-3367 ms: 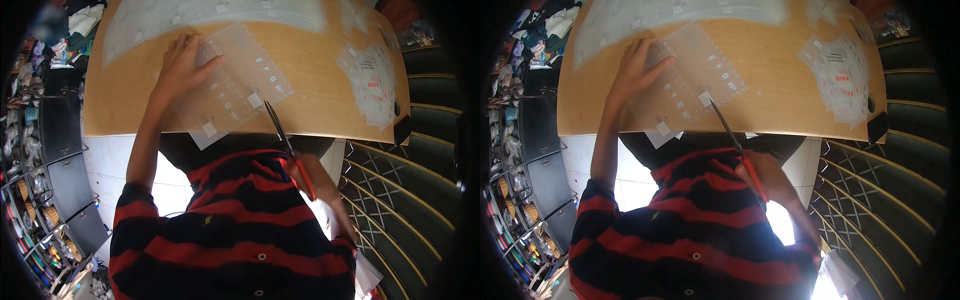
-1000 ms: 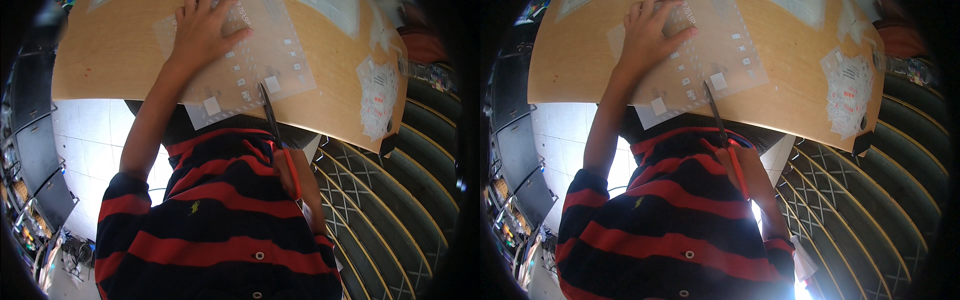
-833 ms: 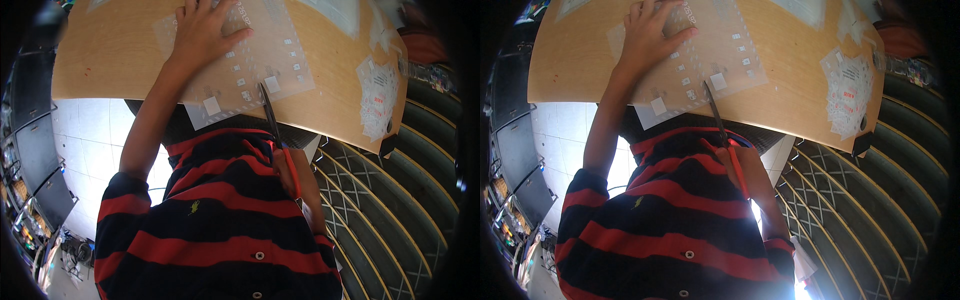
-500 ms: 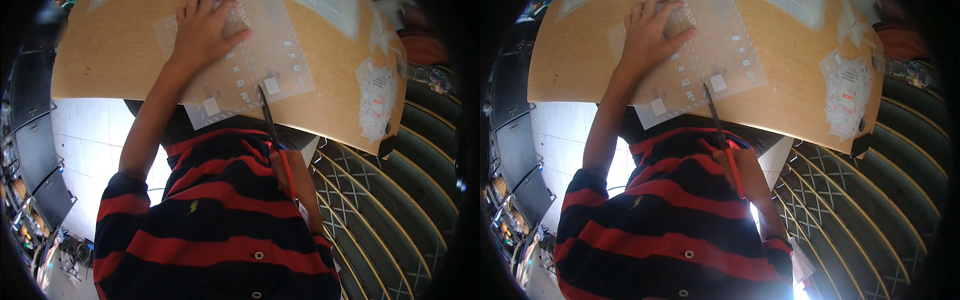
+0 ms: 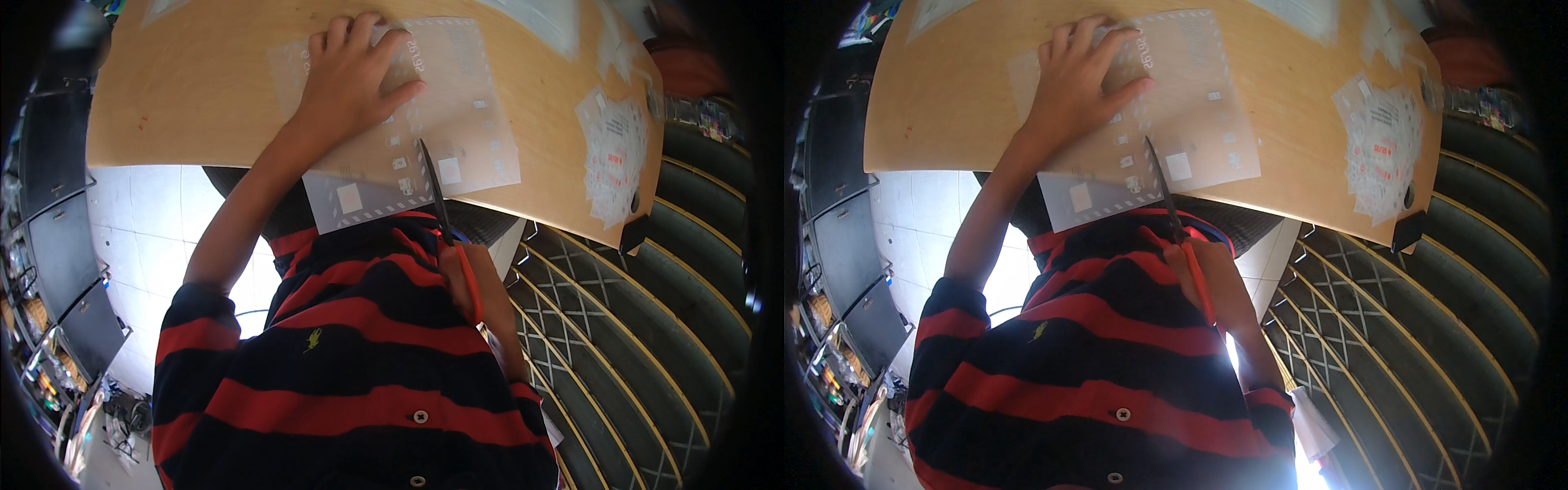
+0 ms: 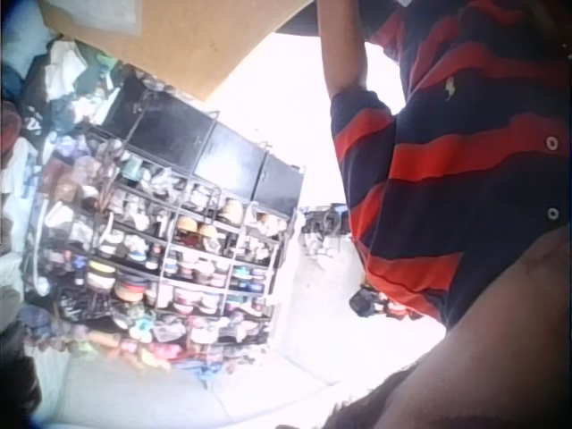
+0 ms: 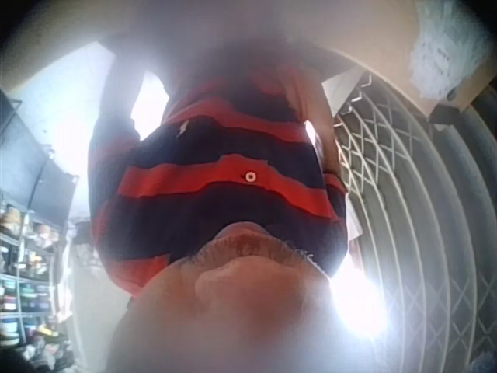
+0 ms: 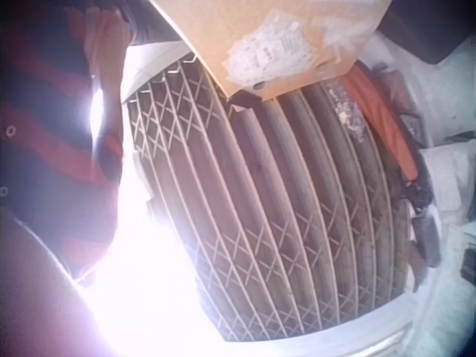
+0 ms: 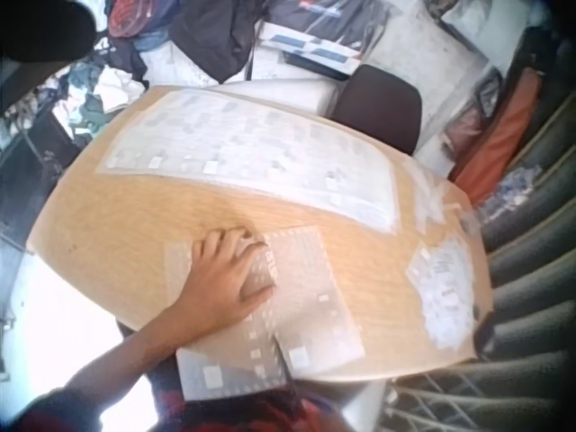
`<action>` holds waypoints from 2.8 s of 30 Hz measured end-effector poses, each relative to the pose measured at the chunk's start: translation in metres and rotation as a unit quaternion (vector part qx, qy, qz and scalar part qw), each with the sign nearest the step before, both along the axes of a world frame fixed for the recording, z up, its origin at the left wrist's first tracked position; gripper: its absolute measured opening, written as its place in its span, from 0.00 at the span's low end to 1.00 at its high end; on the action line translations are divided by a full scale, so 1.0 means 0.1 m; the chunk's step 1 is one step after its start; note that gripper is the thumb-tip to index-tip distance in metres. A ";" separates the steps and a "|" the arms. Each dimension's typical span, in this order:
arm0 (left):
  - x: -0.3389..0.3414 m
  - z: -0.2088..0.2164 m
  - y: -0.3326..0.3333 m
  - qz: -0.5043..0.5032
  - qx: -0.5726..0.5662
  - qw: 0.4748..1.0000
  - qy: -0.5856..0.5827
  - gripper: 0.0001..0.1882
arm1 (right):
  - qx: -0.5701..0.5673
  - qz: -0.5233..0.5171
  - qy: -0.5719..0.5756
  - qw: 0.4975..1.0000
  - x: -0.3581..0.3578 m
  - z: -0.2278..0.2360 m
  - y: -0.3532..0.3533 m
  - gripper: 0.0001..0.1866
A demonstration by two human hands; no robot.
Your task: The person uses red-handled scissors to cut a large transparent plastic sheet into smaller rectangular pieces on a wooden table. The person repeatedly positions the sheet, cuts along straight lines, and separates the cut pieces, which accumulate on the table surface.
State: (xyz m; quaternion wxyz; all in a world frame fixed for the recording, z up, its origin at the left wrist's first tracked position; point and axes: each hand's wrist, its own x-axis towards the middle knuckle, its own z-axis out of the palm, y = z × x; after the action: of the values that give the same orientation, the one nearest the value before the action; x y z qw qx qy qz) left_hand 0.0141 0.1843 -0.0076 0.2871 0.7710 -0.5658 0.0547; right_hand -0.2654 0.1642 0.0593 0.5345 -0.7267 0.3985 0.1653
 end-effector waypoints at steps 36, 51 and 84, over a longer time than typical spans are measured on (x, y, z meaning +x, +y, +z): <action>-0.63 0.11 0.52 -0.077 0.094 0.992 0.045 0.37 | -0.011 -0.096 0.029 0.995 -0.23 -0.20 0.22 0.19; -0.64 0.11 0.54 -0.088 0.092 0.991 0.042 0.37 | -0.043 -0.078 -0.059 0.994 -0.20 -0.32 0.28 0.38; -0.62 0.07 0.56 -0.094 0.097 0.989 0.058 0.36 | -0.054 -0.136 0.002 0.989 0.24 -0.07 0.23 0.46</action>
State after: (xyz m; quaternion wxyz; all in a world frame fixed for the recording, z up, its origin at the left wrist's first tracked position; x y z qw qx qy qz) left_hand -0.0476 0.2404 -0.0004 0.2471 0.7407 -0.6205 -0.0726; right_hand -0.2417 0.1870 0.0522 0.5107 -0.6934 0.5033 0.0709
